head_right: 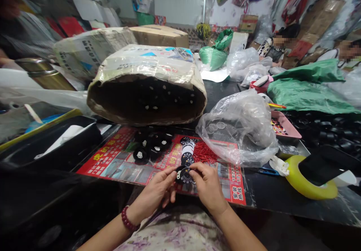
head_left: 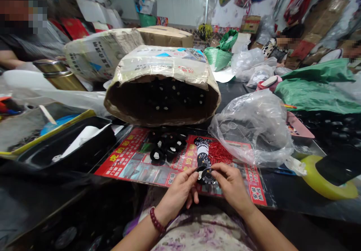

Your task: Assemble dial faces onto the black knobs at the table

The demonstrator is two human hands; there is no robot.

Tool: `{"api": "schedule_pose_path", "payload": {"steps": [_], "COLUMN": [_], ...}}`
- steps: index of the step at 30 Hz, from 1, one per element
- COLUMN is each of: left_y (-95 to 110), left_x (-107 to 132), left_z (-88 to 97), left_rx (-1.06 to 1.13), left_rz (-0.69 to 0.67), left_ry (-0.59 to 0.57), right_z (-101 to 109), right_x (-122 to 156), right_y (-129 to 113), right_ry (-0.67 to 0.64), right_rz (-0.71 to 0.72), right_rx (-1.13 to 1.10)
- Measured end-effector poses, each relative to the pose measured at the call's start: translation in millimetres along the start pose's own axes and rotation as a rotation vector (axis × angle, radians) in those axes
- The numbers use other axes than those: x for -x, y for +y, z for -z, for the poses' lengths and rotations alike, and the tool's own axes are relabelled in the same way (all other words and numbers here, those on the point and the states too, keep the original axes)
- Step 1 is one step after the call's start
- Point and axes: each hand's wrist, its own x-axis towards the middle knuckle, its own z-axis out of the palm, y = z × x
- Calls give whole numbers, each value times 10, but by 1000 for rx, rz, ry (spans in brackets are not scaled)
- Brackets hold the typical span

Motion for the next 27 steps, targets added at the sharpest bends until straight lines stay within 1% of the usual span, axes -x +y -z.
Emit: {"api": "schedule_pose_path", "payload": {"steps": [4,6,8,11,13,16,18,21,23,25,27], "left_y": [52,80,96,92,74,45,24,-25,-62,-81,-67], "left_x": [29,45,54,53,46,40,41,50,56,54,39], "left_z": [0,4,-1,-32,-53,-60,-50,-29,-16,-1,19], "left_rx": [-194,-276,-319,-320,-319,-345,-339,-258,-198,-149,-105], "left_rz": [-1,-5,-10,-6,-27,-114,-142,-93,-65,-58,-47], "left_ry": [-74,-100,-102,-76,-58,5,39,28,-2,-25,1], "right_z": [-4,-12,-18,-28,-38,-67,-100,-159,-172,-134,-38], "right_x": [10,6,-4,-19,-18,12,57,158,215,225,167], "right_y": [-80,-93,-85,-53,-36,-22,-20,-25,-20,12,86], "right_ry": [-189,-250,-239,-127,-93,-112,-118,-134,-149,-182,-202], "right_rz": [172,197,144,15,-17,-56,-73,-55,-59,-95,-133], "right_rx": [278,329,272,163,175,223,157,-39,-116,-163,-149]}}
